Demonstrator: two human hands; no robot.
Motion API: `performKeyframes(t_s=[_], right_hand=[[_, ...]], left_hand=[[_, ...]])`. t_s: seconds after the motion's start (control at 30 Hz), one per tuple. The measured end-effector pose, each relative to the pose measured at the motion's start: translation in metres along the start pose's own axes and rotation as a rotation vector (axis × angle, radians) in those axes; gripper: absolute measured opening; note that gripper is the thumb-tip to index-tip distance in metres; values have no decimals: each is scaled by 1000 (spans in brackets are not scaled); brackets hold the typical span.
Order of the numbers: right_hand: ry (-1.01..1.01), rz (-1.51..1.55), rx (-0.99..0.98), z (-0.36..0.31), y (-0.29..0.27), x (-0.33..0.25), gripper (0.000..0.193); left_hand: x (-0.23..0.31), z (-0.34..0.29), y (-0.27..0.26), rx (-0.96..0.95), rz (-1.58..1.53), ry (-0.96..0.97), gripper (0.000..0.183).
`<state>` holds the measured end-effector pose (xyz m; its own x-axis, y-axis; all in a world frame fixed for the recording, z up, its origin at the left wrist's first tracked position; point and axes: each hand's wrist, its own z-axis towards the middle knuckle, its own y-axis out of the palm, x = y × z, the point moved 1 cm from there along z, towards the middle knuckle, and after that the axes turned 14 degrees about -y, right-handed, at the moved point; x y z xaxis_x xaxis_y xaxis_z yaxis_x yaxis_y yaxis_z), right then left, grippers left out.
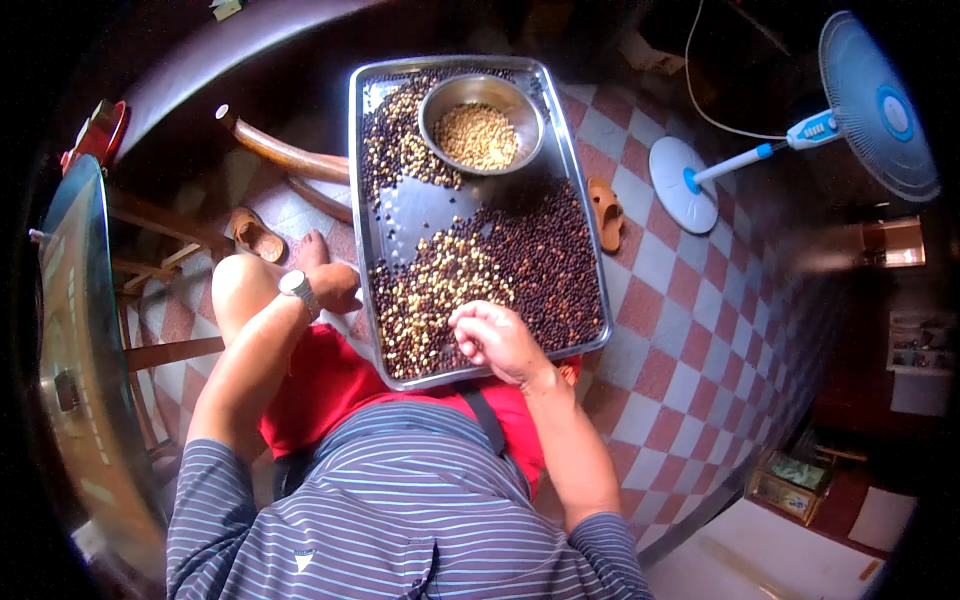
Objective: The person sorts beans on a metal tray by hand, picking through and separating the beans into sections.
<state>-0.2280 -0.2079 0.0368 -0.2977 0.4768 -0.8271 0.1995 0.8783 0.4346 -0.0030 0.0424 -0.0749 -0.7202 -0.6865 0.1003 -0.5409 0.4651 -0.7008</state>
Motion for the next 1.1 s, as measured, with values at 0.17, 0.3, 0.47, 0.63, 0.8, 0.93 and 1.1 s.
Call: performKeyframes(t_s=[0.17,0.3,0.47,0.63,0.8,0.93,1.1], right_hand=[[20,677,162,18,-12,-1,22],[-246,534,178,60,2,-77,28],[-401,91,376,100,37,-182,92],[-508,7,273,105,46,-228,108],[-542,9,306,102,54,-221,96],[-506,-43,367,101,46,-186,37],[-342,-270,255,76,33,-105,25]], left_hand=[[16,-5,-18,58,-59,-38,33],[16,-10,-23,91,-48,-4,32],[9,-4,-20,95,-53,9,30],[10,-4,-22,80,-88,6,29],[11,-6,-24,61,-99,-11,29],[8,-3,-17,82,-90,-9,30],[5,-2,-19,138,-95,24,29]])
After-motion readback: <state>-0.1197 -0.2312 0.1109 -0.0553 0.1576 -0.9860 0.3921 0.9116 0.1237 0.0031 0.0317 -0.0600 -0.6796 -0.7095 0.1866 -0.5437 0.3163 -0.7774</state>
